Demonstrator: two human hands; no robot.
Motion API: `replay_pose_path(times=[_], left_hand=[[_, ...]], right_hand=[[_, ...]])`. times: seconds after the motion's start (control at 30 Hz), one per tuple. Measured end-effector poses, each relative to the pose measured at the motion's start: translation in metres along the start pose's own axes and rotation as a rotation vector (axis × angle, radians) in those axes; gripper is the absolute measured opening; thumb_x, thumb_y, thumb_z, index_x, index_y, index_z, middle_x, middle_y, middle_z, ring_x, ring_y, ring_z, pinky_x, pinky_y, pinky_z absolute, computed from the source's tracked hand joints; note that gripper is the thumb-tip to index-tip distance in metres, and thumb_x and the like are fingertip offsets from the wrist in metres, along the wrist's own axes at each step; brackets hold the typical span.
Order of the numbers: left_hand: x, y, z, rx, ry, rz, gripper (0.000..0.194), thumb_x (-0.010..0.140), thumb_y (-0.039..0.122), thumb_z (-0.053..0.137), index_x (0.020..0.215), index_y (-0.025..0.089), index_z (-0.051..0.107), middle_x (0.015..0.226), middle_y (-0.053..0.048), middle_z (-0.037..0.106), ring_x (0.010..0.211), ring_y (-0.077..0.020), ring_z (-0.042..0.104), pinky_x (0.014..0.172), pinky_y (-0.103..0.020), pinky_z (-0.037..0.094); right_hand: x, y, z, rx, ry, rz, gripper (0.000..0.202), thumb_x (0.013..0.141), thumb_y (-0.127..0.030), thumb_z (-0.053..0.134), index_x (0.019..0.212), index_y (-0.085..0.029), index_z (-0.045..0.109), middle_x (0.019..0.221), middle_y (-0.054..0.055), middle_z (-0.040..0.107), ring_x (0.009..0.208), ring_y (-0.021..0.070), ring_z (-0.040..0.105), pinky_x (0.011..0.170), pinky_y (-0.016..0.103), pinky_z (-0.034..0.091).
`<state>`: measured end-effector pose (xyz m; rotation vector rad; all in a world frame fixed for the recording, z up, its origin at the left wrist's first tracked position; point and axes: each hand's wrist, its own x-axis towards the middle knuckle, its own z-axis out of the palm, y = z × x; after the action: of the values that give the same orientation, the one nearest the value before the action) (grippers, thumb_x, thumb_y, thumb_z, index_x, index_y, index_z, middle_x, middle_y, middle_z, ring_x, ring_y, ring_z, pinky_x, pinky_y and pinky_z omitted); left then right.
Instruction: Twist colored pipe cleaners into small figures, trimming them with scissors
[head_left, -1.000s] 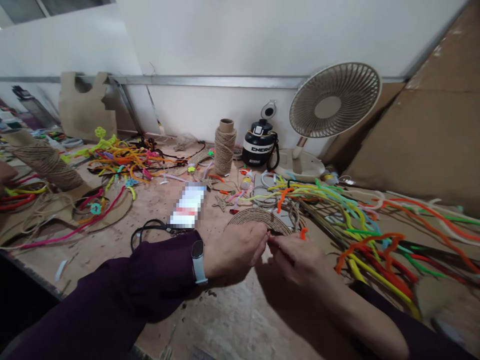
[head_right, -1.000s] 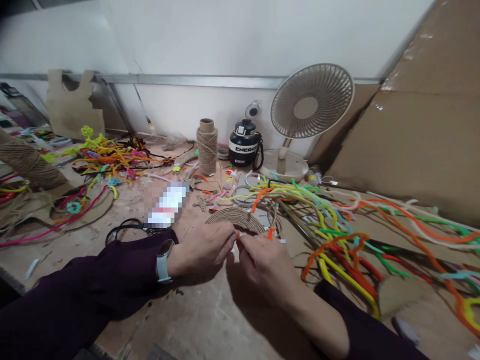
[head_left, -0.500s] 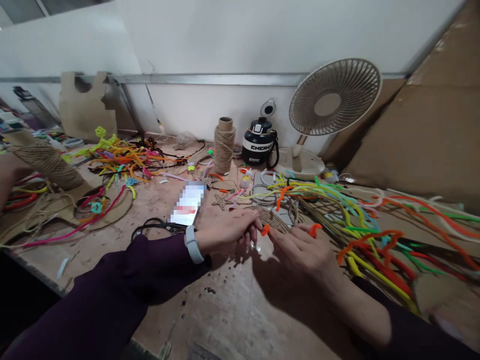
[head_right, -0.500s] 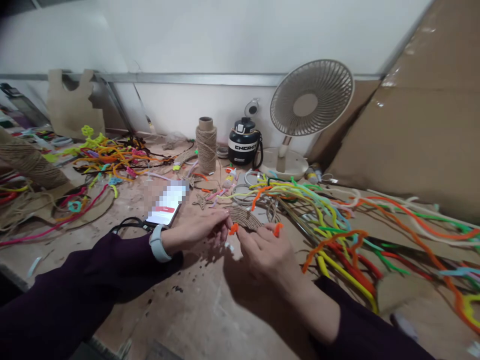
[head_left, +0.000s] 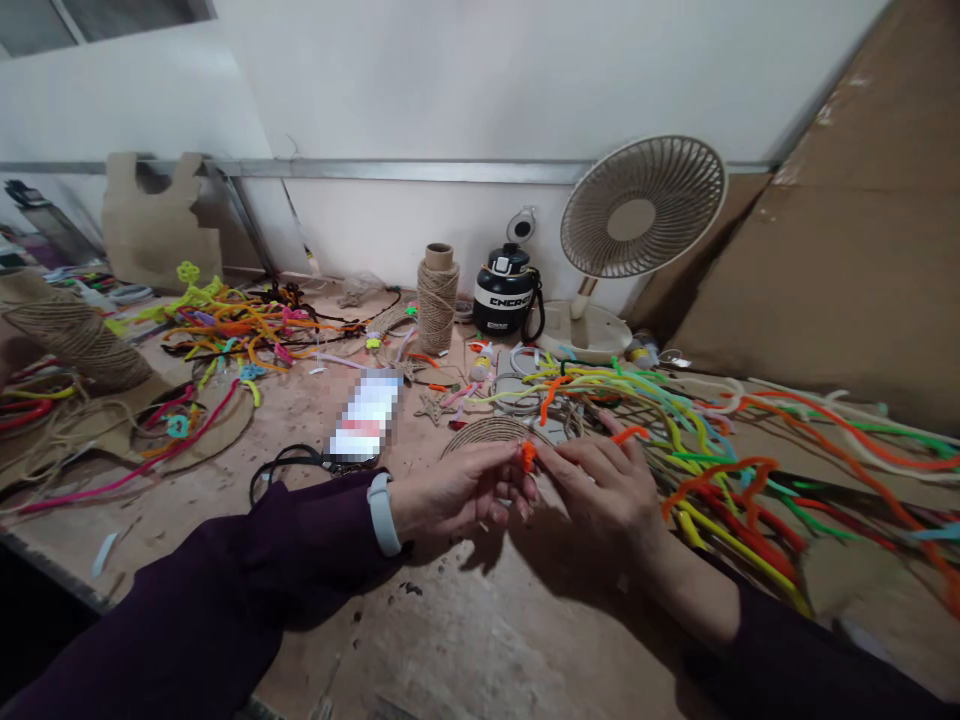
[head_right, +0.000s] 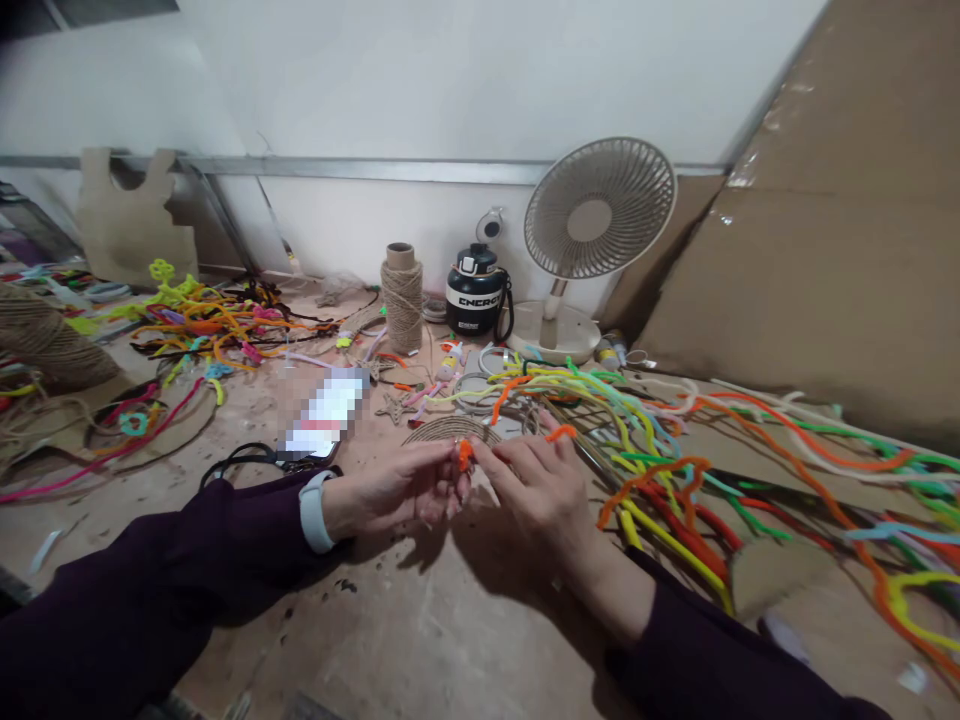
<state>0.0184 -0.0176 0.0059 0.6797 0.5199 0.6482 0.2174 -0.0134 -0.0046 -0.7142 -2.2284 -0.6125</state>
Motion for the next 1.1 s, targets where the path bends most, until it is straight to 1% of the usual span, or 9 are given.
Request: replay_pose_path(times=[0.1, 0.27, 0.33, 0.4, 0.47, 0.57, 0.67, 0.87, 1.1], left_hand=[[0.001, -0.003, 0.001, 0.03, 0.006, 0.085, 0.037, 0.075, 0.044, 0.073, 0.086, 0.015, 0.053, 0.073, 0.0, 0.062, 0.057, -0.0076, 0.059, 0.044, -0.014, 0.04], [0.004, -0.004, -0.005, 0.344, 0.18, 0.36, 0.04, 0.075, 0.05, 0.07, 0.084, 0.015, 0.054, 0.07, 0.001, 0.061, 0.06, -0.0077, 0.057, 0.053, -0.018, 0.042], [0.004, -0.004, -0.006, 0.458, 0.24, 0.378, 0.039, 0.076, 0.051, 0.069, 0.084, 0.014, 0.057, 0.069, 0.001, 0.06, 0.059, -0.0077, 0.054, 0.054, -0.019, 0.041], [0.003, -0.004, -0.006, 0.548, 0.267, 0.377, 0.038, 0.078, 0.051, 0.067, 0.083, 0.013, 0.061, 0.069, 0.001, 0.059, 0.058, -0.0077, 0.052, 0.055, -0.021, 0.04], [0.002, -0.005, -0.004, 0.656, 0.27, 0.409, 0.038, 0.081, 0.051, 0.062, 0.082, 0.013, 0.063, 0.07, 0.0, 0.059, 0.06, -0.009, 0.051, 0.058, -0.023, 0.041], [0.0, -0.006, -0.001, 0.859, 0.262, 0.51, 0.037, 0.089, 0.047, 0.051, 0.077, 0.014, 0.061, 0.072, -0.001, 0.056, 0.067, -0.0114, 0.051, 0.065, -0.025, 0.041], [-0.002, -0.007, 0.0, 1.007, 0.251, 0.544, 0.037, 0.094, 0.043, 0.041, 0.072, 0.016, 0.053, 0.071, -0.001, 0.052, 0.069, -0.0124, 0.048, 0.068, -0.026, 0.04], [-0.006, -0.008, 0.001, 1.049, 0.143, 0.484, 0.033, 0.097, 0.038, 0.033, 0.075, 0.018, 0.047, 0.075, -0.001, 0.049, 0.071, -0.0135, 0.045, 0.069, -0.027, 0.038], [-0.009, -0.006, 0.004, 1.157, 0.206, 0.596, 0.026, 0.096, 0.03, 0.037, 0.074, 0.019, 0.046, 0.078, -0.001, 0.048, 0.073, -0.0142, 0.043, 0.072, -0.027, 0.036]], right_hand=[[-0.002, 0.001, 0.004, 0.075, -0.002, 0.042, 0.037, 0.085, -0.006, 0.057, 0.119, -0.018, 0.059, 0.093, 0.007, 0.07, 0.087, 0.0211, 0.062, 0.103, 0.055, 0.036], [0.001, -0.002, 0.001, 0.319, 0.032, 0.251, 0.041, 0.088, -0.015, 0.051, 0.128, -0.017, 0.051, 0.123, 0.016, 0.058, 0.114, 0.0275, 0.055, 0.095, 0.047, 0.046], [0.004, -0.005, -0.004, 0.337, 0.049, 0.37, 0.028, 0.089, -0.02, 0.05, 0.117, -0.018, 0.057, 0.113, 0.014, 0.061, 0.107, 0.0273, 0.057, 0.089, 0.045, 0.048], [0.008, -0.009, -0.008, 0.365, 0.017, 0.471, 0.015, 0.092, -0.026, 0.048, 0.1, -0.019, 0.06, 0.092, 0.008, 0.063, 0.087, 0.023, 0.06, 0.076, 0.038, 0.05], [0.012, -0.014, -0.012, 0.433, -0.083, 0.543, 0.019, 0.094, -0.032, 0.046, 0.086, -0.021, 0.058, 0.075, 0.002, 0.059, 0.069, 0.0185, 0.057, 0.063, 0.032, 0.047], [0.016, -0.02, -0.013, 0.54, -0.224, 0.609, 0.029, 0.097, -0.037, 0.039, 0.078, -0.021, 0.054, 0.067, 0.0, 0.056, 0.063, 0.0165, 0.055, 0.06, 0.03, 0.044], [0.015, -0.023, -0.011, 0.577, -0.272, 0.629, 0.028, 0.098, -0.035, 0.037, 0.079, -0.022, 0.053, 0.069, 0.0, 0.058, 0.063, 0.0162, 0.056, 0.06, 0.029, 0.044], [0.011, -0.022, -0.011, 0.58, -0.259, 0.556, 0.022, 0.098, -0.028, 0.036, 0.082, -0.022, 0.051, 0.066, -0.001, 0.057, 0.059, 0.0151, 0.055, 0.055, 0.027, 0.044], [0.011, -0.025, -0.008, 0.588, -0.247, 0.47, 0.02, 0.098, -0.029, 0.04, 0.083, -0.021, 0.05, 0.07, 0.001, 0.058, 0.061, 0.0141, 0.055, 0.056, 0.026, 0.046]])
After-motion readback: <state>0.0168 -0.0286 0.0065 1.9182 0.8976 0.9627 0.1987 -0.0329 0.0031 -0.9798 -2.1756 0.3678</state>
